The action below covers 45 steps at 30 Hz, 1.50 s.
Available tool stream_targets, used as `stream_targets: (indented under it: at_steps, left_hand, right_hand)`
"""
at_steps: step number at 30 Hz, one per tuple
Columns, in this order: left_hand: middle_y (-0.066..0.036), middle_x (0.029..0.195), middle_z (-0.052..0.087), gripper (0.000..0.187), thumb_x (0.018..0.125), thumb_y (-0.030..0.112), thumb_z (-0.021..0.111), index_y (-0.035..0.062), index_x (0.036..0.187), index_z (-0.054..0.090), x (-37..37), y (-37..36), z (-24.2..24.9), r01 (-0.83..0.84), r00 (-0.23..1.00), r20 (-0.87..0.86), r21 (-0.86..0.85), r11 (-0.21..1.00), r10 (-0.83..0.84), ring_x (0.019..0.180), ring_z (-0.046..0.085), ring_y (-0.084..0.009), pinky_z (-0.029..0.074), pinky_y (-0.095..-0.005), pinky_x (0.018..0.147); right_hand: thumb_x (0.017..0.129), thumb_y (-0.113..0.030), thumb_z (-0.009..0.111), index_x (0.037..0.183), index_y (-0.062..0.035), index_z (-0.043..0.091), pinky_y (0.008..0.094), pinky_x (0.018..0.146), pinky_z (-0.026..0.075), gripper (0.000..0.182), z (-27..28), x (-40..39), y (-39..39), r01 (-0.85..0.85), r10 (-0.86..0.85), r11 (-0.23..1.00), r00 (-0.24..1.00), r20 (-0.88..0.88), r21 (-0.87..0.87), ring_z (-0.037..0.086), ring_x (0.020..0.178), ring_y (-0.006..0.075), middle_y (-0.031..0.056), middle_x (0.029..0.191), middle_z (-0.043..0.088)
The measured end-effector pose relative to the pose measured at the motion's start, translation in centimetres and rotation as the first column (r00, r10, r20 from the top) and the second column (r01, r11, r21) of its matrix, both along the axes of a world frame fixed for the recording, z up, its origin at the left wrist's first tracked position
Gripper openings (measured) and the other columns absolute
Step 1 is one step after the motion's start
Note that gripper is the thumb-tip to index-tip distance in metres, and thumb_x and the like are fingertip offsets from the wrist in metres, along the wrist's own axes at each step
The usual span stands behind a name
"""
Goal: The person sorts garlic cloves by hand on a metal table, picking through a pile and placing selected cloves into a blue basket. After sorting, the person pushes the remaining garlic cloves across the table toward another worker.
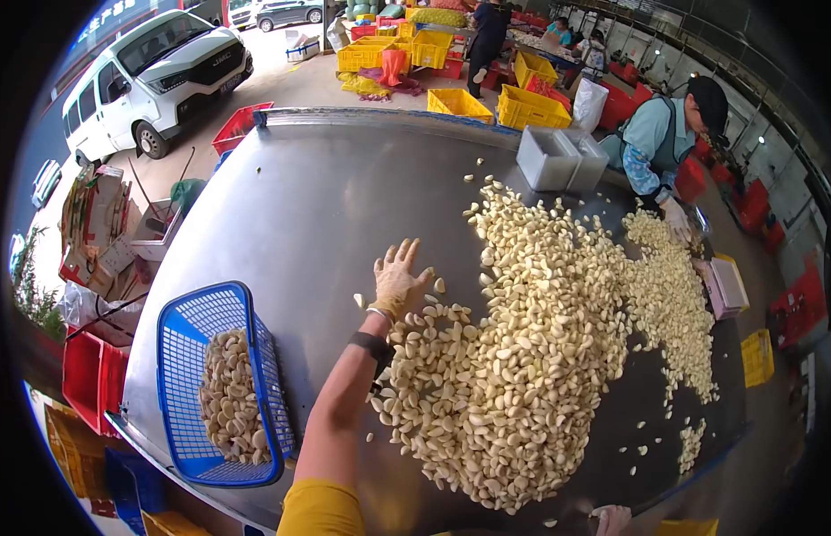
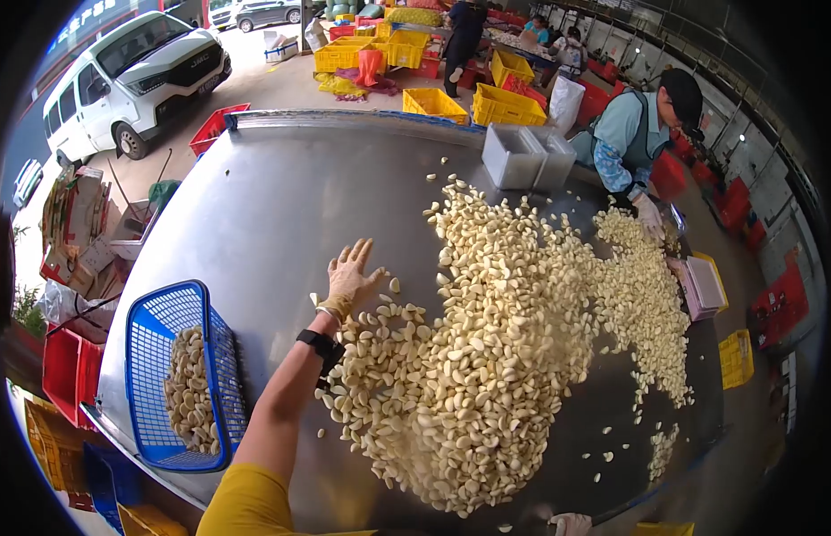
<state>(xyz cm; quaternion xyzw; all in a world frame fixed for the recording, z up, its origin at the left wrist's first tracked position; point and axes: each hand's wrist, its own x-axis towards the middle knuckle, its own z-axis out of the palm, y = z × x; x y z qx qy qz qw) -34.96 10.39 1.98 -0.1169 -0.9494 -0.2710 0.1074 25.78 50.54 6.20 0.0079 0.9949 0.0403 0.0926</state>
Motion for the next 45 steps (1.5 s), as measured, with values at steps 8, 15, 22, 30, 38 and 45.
stream_targets:
  at_steps: [8,15,22,30,38,45]
  left_hand:
    - [-0.023,0.155,0.032,0.074,0.096,0.060,0.044,0.0086,0.150,0.039,8.4,12.7,-8.8,0.664,0.704,0.095,0.263,0.700,-0.704,0.143,0.031,-0.0386,0.022,-0.0453,0.119]
    - [-0.007,0.150,0.046,0.062,0.095,0.051,0.052,0.0163,0.146,0.044,3.7,-3.1,0.3,-0.166,0.984,-0.079,-0.119,0.979,0.157,0.144,0.033,-0.0286,0.018,-0.0482,0.119]
    - [-0.017,0.156,0.035,0.074,0.098,0.054,0.043,0.0113,0.156,0.025,9.3,-0.5,-4.0,0.421,0.816,0.301,0.276,0.864,-0.493,0.150,0.015,-0.0352,0.009,-0.0455,0.122]
    - [-0.017,0.165,0.003,0.077,0.098,0.056,0.042,0.0139,0.158,0.020,14.5,14.1,-6.7,0.499,0.637,0.552,0.236,0.834,-0.538,0.152,-0.001,-0.0350,-0.002,-0.0590,0.118]
    - [-0.005,0.155,0.040,0.061,0.094,0.047,0.056,0.0210,0.148,0.043,18.5,-4.8,0.8,-0.162,0.987,0.002,-0.137,0.977,0.163,0.146,0.029,-0.0261,0.011,-0.0531,0.121]
    - [-0.014,0.156,0.037,0.070,0.094,0.048,0.055,0.0164,0.153,0.035,24.5,-0.4,-3.1,0.024,0.934,0.305,0.465,0.885,-0.185,0.144,0.032,-0.0332,0.026,-0.0400,0.118]
  right_hand:
    - [0.074,-0.027,0.069,0.110,-0.0176,0.057,0.0478,0.085,0.042,0.040,-1.0,3.2,-0.9,0.185,-0.191,0.980,0.977,-0.089,-0.075,0.055,0.097,0.0350,0.0110,0.105,0.059]
    - [0.096,-0.023,0.048,0.096,-0.0104,0.062,0.0454,0.092,0.039,0.019,0.2,1.5,-2.6,0.254,-0.346,0.898,0.912,-0.221,-0.359,0.057,0.098,0.0285,0.0051,0.102,0.065]
    - [0.097,-0.025,0.039,0.088,-0.0165,0.060,0.0425,0.088,0.037,0.025,-0.8,1.6,-1.8,0.184,-0.281,0.938,0.899,-0.336,-0.293,0.057,0.090,0.0241,-0.0001,0.093,0.064]
    - [0.097,-0.024,0.040,0.090,-0.0134,0.061,0.0441,0.092,0.037,0.024,-1.1,1.7,-2.3,0.205,-0.333,0.916,0.869,-0.367,-0.345,0.056,0.092,0.0278,0.0044,0.093,0.063]
    - [0.098,-0.022,0.040,0.089,-0.0105,0.059,0.0453,0.092,0.037,0.024,-2.2,2.2,-1.2,0.141,-0.271,0.923,0.899,-0.345,-0.358,0.054,0.093,0.0299,0.0062,0.093,0.062]
    - [0.097,-0.023,0.040,0.091,-0.0096,0.059,0.0448,0.087,0.040,0.025,-2.3,1.9,-1.1,0.068,-0.204,0.947,0.882,-0.426,-0.314,0.056,0.087,0.0305,0.0061,0.092,0.061]
